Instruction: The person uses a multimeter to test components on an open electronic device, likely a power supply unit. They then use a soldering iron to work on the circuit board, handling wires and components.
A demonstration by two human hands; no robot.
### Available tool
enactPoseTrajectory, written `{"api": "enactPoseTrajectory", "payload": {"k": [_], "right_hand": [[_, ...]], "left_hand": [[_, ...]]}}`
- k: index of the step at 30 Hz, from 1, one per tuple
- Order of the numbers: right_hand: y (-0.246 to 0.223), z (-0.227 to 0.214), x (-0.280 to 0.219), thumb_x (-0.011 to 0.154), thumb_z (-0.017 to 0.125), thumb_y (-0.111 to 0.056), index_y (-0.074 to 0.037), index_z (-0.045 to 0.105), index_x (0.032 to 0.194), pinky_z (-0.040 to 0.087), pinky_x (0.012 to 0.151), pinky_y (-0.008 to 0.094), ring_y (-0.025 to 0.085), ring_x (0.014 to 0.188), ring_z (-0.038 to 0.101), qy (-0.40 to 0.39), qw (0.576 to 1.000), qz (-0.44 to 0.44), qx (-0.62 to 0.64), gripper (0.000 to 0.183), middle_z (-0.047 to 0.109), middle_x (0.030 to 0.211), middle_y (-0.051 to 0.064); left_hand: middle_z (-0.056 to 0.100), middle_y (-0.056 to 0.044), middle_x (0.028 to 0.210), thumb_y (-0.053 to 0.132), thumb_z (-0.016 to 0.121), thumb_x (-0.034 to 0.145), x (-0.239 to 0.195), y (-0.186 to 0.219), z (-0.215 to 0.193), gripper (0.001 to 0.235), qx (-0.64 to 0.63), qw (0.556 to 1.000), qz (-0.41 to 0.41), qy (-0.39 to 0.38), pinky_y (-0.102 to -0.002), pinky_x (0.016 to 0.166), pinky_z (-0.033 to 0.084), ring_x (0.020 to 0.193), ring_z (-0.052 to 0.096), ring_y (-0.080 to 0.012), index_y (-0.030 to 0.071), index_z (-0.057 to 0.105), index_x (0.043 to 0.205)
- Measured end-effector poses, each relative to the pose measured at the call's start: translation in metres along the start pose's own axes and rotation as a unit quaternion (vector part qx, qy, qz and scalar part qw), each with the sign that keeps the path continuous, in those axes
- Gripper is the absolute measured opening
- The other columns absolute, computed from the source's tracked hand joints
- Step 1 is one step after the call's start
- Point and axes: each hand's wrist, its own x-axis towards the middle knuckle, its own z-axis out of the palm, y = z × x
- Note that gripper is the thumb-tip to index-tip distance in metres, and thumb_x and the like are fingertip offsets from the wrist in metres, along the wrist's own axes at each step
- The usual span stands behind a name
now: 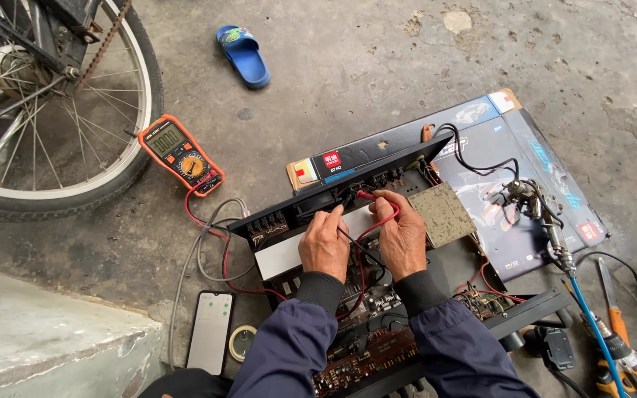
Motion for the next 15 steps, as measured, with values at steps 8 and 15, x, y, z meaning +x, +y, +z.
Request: {"api": "enactPoseTrajectory", "payload": {"k": [8, 15], "right_hand": [[-0.0019, 0.003, 0.0006, 0.114, 0.066, -0.022, -0.013, 0.081, 0.128, 0.064, 0.099, 0.042, 0.024, 0.106, 0.076, 0.003, 1.0, 0.0, -0.001, 0.022, 0.083, 0.105, 0.017], [0.0002, 0.0058, 0.0042, 0.114, 0.066, -0.023, -0.012, 0.081, 0.128, 0.064, 0.099, 0.043, 0.024, 0.104, 0.076, 0.007, 1.0, 0.003, -0.009, 0.023, 0.083, 0.104, 0.018]], "left_hand": [[0.071, -0.005, 0.09, 0.014, 0.066, 0.106, -0.0005, -0.002, 0.0015, 0.022, -0.003, 1.0, -0.004, -0.003, -0.04, 0.078, 0.065, 0.09, 0.077, -0.0287, 0.015, 0.082, 0.121], [0.071, -0.005, 0.091, 0.015, 0.066, 0.106, -0.0006, -0.0025, 0.0014, 0.021, -0.006, 1.0, -0.01, -0.003, -0.041, 0.08, 0.065, 0.091, 0.077, -0.029, 0.016, 0.082, 0.12]]}}
